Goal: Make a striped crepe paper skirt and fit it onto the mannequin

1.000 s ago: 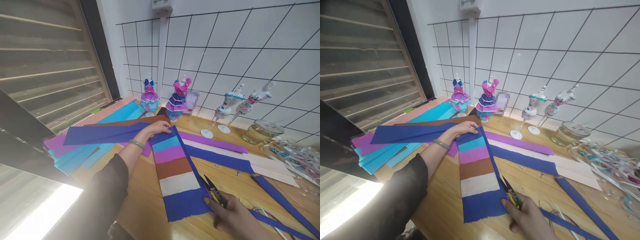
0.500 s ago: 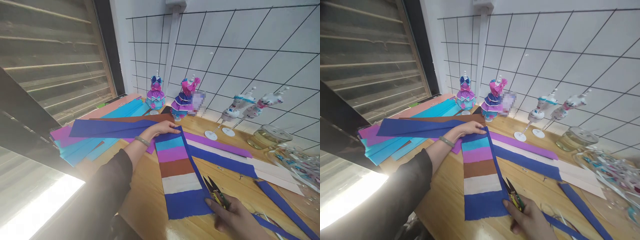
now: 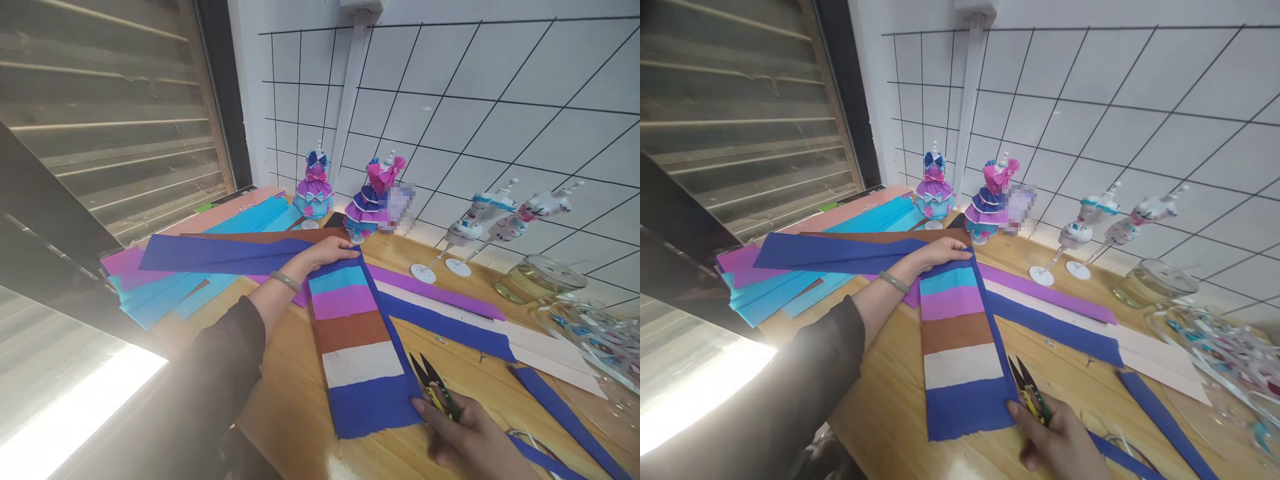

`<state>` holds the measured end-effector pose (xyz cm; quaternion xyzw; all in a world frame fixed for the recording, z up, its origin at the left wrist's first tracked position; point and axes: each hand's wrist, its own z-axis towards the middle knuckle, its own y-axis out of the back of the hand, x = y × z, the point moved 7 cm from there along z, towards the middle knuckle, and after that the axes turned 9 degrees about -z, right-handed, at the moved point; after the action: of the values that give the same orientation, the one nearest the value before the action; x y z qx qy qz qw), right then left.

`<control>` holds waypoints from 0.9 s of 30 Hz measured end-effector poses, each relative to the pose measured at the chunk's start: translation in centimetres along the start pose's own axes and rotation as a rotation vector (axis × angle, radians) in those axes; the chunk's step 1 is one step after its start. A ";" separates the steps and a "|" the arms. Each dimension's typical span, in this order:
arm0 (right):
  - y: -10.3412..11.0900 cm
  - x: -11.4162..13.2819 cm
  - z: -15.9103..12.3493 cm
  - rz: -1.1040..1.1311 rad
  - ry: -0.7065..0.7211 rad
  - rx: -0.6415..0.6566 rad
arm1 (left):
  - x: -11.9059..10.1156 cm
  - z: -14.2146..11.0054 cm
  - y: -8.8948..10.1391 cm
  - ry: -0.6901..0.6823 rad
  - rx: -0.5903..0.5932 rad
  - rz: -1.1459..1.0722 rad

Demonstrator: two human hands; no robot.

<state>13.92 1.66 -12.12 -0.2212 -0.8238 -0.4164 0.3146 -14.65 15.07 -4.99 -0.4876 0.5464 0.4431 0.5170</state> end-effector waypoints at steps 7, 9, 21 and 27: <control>0.0 0.6 -0.2 0.084 0.010 0.007 | -0.6 0.4 0.2 -0.059 -0.064 -0.047; 0.1 0.7 -0.2 0.087 0.014 0.008 | -0.5 0.6 0.5 -0.081 -0.081 -0.043; 1.2 2.1 -0.6 0.366 0.060 0.035 | -2.5 0.6 1.8 -0.279 -0.226 0.200; 1.2 2.2 -0.8 0.507 0.039 0.019 | -3.9 0.4 1.7 -0.370 -0.371 0.422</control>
<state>13.36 1.93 -9.55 -0.4096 -0.7397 -0.3209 0.4267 -16.29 15.92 -1.17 -0.3610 0.4421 0.7133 0.4069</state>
